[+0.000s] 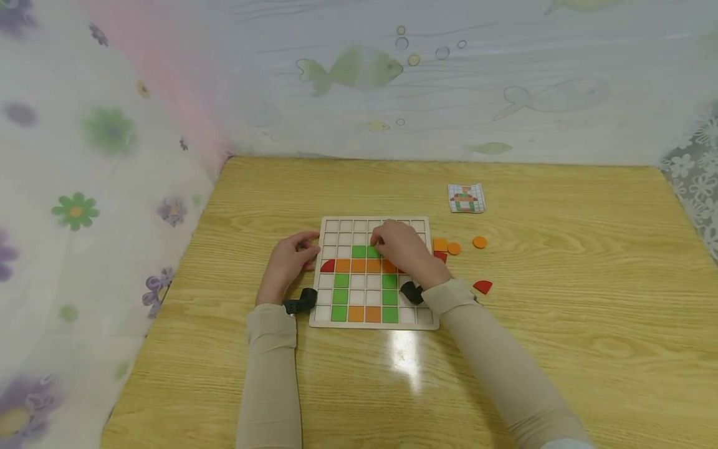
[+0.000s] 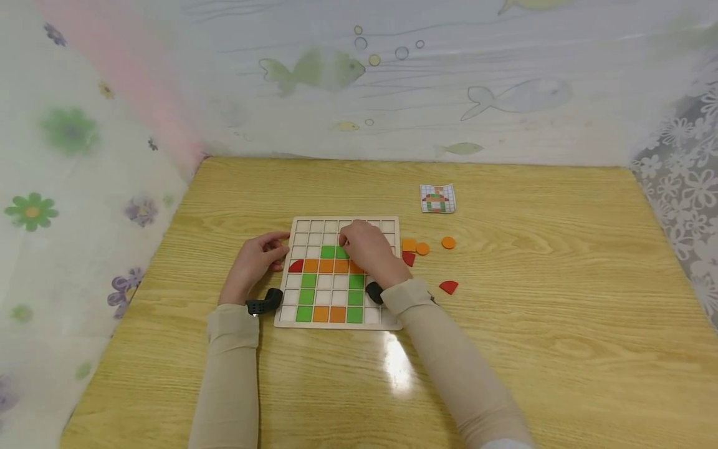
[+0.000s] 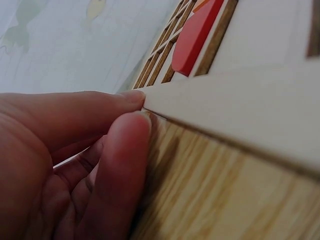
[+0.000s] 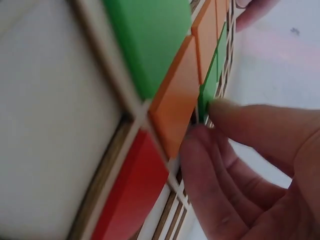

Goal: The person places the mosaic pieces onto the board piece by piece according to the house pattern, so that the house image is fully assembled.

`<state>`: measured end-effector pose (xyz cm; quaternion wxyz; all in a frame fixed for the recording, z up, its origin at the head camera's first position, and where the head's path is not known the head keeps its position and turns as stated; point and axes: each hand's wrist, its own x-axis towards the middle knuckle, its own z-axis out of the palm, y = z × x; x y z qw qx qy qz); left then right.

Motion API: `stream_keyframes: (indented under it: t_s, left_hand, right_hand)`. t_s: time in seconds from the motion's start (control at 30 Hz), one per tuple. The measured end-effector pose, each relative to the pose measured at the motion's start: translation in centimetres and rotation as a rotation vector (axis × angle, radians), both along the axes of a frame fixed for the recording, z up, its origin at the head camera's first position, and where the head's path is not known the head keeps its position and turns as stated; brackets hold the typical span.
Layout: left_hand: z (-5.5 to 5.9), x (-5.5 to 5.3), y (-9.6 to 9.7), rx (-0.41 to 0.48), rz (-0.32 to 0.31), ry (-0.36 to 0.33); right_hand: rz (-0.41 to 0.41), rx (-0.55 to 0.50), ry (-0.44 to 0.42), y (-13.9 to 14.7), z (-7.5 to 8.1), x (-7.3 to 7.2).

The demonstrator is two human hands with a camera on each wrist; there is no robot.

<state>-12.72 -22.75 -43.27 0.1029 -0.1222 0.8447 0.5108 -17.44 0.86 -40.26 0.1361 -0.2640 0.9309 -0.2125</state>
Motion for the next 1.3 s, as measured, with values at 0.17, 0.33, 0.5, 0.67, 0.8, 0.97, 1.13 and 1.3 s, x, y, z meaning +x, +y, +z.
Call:
stream_keyframes:
  t_s: [0.17, 0.33, 0.5, 0.67, 0.8, 0.97, 1.13, 1.3]
  left_hand:
    - [-0.1, 0.1, 0.0, 0.014, 0.006, 0.001]
    - [-0.1, 0.1, 0.1, -0.002, -0.005, 0.005]
    - [0.0, 0.3, 0.3, -0.007, -0.008, -0.003]
    - [-0.1, 0.3, 0.3, 0.003, 0.000, -0.006]
    - [-0.2, 0.3, 0.3, -0.001, -0.002, -0.011]
    - [-0.1, 0.3, 0.3, -0.003, -0.007, -0.011]
    - [0.0, 0.2, 0.2, -0.009, -0.014, -0.002]
    - [-0.1, 0.1, 0.1, -0.009, -0.013, 0.008]
  right_hand:
    - [-0.024, 0.004, -0.006, -0.1, -0.2, 0.0]
    - [-0.039, -0.017, -0.013, 0.3, -0.2, 0.1]
    - [-0.047, -0.061, -0.023, 1.1, 0.0, 0.6]
    - [-0.049, -0.106, -0.029, 2.4, 0.1, 1.3]
    - [-0.039, -0.113, -0.029, 3.5, 0.1, 1.9]
    - [-0.053, -0.122, -0.057, 4.9, 0.7, 2.5]
    - [-0.060, -0.121, -0.069, 6.2, 1.6, 3.3]
    - [-0.060, -0.098, -0.053, 7.3, 2.4, 4.1]
